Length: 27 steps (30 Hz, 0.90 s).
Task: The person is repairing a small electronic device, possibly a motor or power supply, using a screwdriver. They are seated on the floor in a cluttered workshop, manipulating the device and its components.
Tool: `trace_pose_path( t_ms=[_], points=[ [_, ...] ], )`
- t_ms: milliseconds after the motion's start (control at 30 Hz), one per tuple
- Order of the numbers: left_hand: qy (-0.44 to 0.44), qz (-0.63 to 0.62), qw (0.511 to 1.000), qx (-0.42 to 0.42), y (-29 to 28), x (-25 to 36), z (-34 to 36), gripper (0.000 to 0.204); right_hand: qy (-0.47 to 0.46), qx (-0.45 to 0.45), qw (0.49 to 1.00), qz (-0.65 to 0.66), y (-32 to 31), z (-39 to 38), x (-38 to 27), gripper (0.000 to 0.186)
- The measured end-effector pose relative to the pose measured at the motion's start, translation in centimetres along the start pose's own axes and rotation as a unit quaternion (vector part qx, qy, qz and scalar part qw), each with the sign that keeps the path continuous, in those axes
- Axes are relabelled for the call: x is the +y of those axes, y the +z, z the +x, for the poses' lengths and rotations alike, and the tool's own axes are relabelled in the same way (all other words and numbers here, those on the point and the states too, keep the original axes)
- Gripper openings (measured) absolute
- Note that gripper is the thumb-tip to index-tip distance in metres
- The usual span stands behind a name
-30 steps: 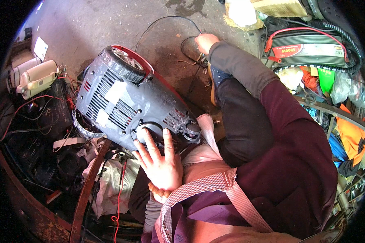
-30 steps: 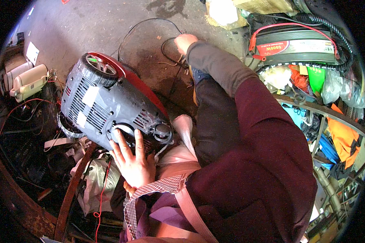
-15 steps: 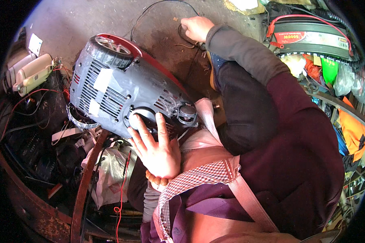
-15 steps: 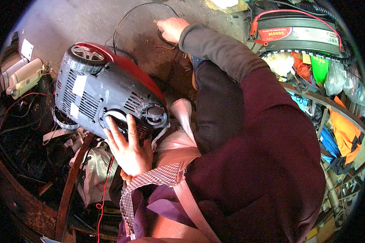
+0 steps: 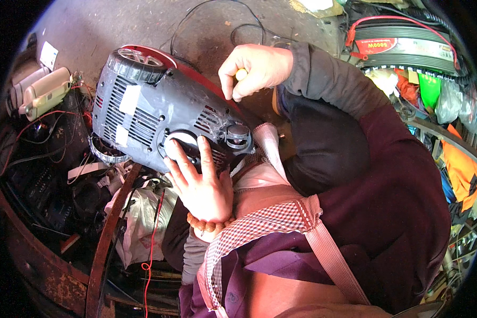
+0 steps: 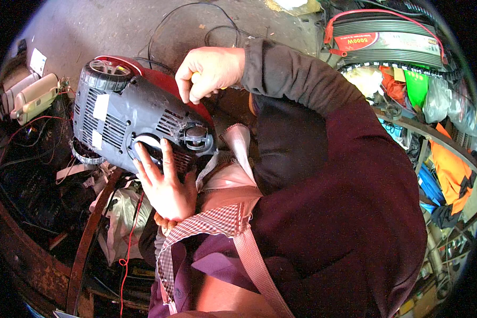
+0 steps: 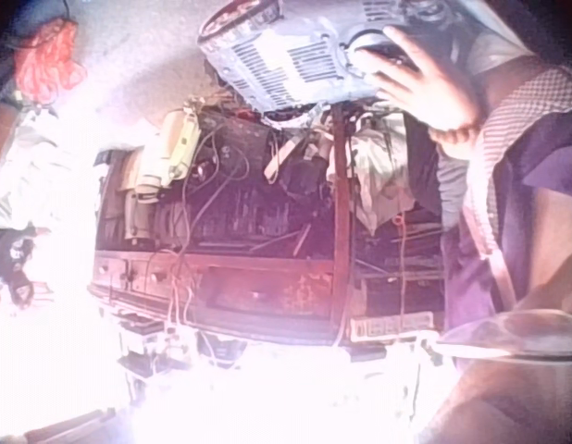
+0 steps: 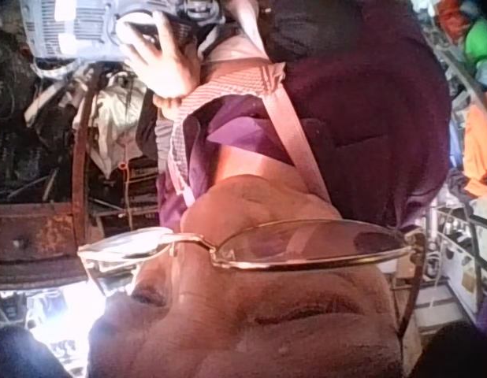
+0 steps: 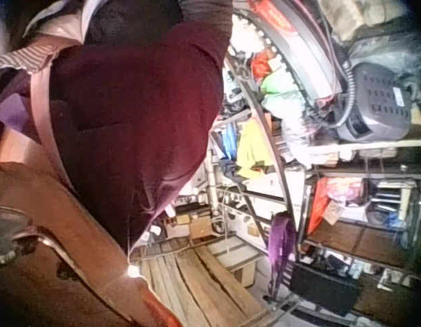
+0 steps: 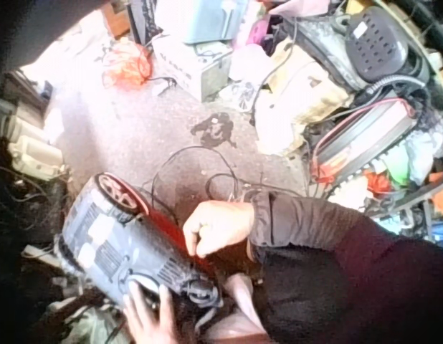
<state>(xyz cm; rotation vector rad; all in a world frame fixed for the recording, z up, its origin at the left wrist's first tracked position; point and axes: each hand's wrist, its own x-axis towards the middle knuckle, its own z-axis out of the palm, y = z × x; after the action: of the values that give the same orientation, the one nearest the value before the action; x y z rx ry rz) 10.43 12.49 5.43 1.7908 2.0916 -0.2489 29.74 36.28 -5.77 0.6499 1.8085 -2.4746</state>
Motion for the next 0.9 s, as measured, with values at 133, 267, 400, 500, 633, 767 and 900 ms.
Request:
trace_pose_path(
  t_ms=[133, 267, 400, 500, 633, 767, 900],
  points=[
    [0.004, -0.002, 1.000, 0.009, 0.3, -0.2, -0.1, 0.105, 0.052, -0.026, 0.998, 0.012, 0.8, -0.4, -0.9, 0.016],
    [-0.001, 0.007, 1.000, 0.002, 0.2, -0.1, 0.1, 0.105, 0.005, -0.039, 0.999, 0.004, 1.6, 0.4, 0.6, 0.018],
    [-0.004, 0.005, 1.000, 0.004, 0.5, -0.3, -0.1, 0.105, -0.012, -0.015, 0.998, -0.052, 2.3, 0.3, 0.1, 0.018],
    [-0.003, 0.009, 1.000, 0.005, 0.3, -0.2, 0.0, 0.105, -0.035, 0.003, 0.998, -0.060, 2.5, 0.4, 0.4, 0.017],
    [0.002, 0.010, 1.000, 0.010, 0.6, -0.3, 0.0, 0.104, -0.051, 0.042, 0.994, -0.087, 2.7, 0.6, 0.8, 0.019],
    [0.001, 0.009, 1.000, 0.011, 0.5, -0.3, -0.1, 0.104, 0.004, 0.088, 0.996, 0.004, 1.9, 0.3, -0.5, 0.017],
    [0.005, 0.001, 1.000, 0.008, 0.4, -0.4, 0.1, 0.105, -0.041, 0.226, 0.963, 0.141, -0.4, 1.1, 0.5, 0.012]
  ],
)
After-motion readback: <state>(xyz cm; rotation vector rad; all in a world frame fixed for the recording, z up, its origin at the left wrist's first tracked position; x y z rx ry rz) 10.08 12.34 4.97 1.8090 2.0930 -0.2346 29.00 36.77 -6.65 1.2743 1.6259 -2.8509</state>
